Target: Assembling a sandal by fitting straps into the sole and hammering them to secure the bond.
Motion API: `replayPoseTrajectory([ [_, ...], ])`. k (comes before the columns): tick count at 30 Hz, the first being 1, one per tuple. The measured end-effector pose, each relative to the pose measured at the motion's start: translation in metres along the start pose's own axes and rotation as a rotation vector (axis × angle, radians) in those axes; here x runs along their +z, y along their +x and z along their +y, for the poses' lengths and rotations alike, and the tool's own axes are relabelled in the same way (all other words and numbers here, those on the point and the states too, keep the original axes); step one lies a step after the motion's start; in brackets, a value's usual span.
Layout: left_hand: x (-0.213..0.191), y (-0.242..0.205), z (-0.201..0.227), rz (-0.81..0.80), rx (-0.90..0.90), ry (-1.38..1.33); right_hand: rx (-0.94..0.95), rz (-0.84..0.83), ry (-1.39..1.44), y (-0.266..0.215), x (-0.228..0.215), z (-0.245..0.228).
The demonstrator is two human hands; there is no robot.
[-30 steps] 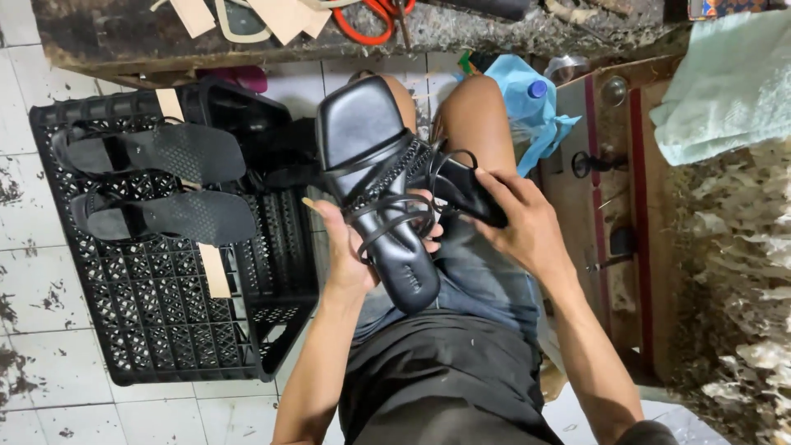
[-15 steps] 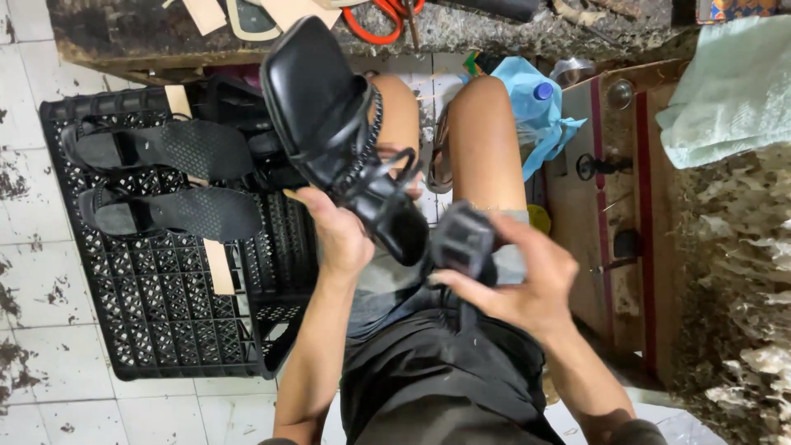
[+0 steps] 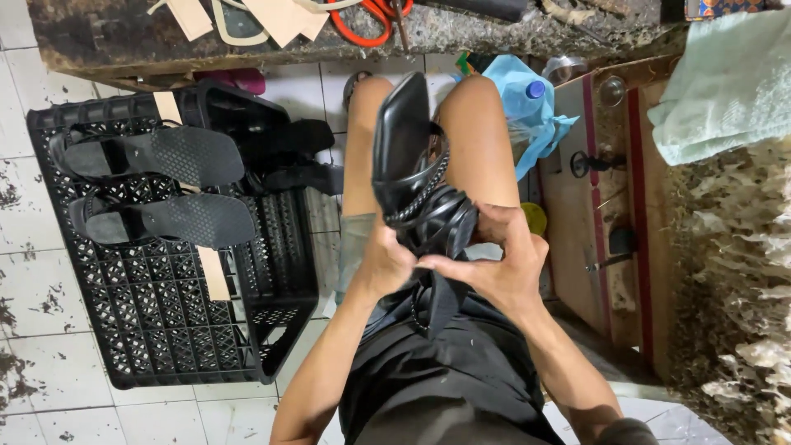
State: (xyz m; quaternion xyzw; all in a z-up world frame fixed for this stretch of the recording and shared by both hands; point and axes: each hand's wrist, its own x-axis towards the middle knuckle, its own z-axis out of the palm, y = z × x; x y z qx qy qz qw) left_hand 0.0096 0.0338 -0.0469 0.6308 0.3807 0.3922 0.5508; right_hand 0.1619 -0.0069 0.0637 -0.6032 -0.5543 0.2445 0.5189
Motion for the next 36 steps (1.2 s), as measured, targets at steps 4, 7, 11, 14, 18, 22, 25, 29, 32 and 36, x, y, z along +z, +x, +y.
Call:
replayPoseTrajectory([
  [4,-0.007,0.011,0.079,-0.150,-0.067,-0.180,0.052,0.042,-0.043,0.004,-0.001,-0.001],
  [7,-0.003,0.020,0.086,-0.168,-0.105,-0.168,0.115,0.044,-0.085,0.003,-0.004,0.004],
  [11,0.001,0.038,0.075,-0.066,-0.269,-0.107,0.129,0.050,-0.167,0.009,-0.004,0.013],
  [14,0.002,0.059,0.073,0.029,-0.359,-0.383,0.154,-0.010,0.003,0.022,-0.009,0.017],
  [18,-0.002,0.109,0.098,0.114,-0.377,-0.696,0.431,-0.154,0.475,0.019,-0.009,0.040],
  [22,0.001,0.171,0.094,0.136,-0.234,-0.598,0.463,-0.048,0.670,0.004,-0.004,0.098],
  [25,0.004,0.225,0.096,0.138,-0.217,-0.676,0.511,0.012,0.448,0.017,0.001,0.108],
  [29,0.005,0.306,0.086,0.092,-0.244,-0.412,0.496,-0.035,0.061,0.042,0.016,0.100],
  [32,0.004,0.356,0.060,0.176,-0.256,-0.259,0.435,0.022,0.005,0.061,0.021,0.097],
  [36,-0.001,0.389,0.037,0.234,-0.203,-0.166,0.061,0.132,-0.041,0.125,0.014,0.094],
])
